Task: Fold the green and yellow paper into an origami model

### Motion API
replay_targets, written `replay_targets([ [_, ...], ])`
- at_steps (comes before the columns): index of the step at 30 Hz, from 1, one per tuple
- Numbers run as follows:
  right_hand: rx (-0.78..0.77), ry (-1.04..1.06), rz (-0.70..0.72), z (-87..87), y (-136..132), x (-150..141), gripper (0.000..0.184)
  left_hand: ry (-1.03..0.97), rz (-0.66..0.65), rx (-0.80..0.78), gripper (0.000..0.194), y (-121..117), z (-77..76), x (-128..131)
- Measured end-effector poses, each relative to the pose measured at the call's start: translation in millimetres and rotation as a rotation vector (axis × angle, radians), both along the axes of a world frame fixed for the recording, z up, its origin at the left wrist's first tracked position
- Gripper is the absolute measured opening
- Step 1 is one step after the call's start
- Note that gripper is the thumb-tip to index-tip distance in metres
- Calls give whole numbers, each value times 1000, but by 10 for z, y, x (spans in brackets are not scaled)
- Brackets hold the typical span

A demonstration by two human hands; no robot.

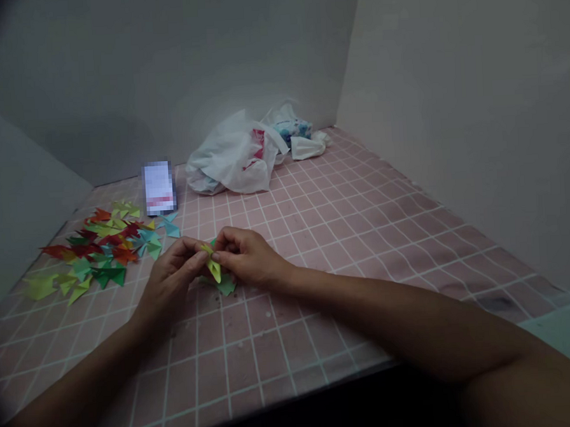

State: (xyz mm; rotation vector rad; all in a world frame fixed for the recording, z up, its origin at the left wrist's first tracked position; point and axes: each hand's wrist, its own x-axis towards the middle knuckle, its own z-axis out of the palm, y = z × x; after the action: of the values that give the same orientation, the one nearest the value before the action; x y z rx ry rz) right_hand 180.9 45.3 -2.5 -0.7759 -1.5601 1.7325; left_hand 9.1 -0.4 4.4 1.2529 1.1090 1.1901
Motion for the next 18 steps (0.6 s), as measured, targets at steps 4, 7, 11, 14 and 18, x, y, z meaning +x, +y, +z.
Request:
replay_targets([
  [4,2,4,20,10,9,5,11,2,11,16,20,11,5,-1],
  [7,16,14,22,15,9,8,12,16,30,27,22,20,10,5],
  [11,11,15,24,10,13,12,14,63,31,39,21,19,6,15],
  [14,-49,42,54,-2,23,8,14,142,56,74,17,8,-1,17],
  [18,-53,63,28,-2,22,3,17,273,65,146,13,0,-16,13],
])
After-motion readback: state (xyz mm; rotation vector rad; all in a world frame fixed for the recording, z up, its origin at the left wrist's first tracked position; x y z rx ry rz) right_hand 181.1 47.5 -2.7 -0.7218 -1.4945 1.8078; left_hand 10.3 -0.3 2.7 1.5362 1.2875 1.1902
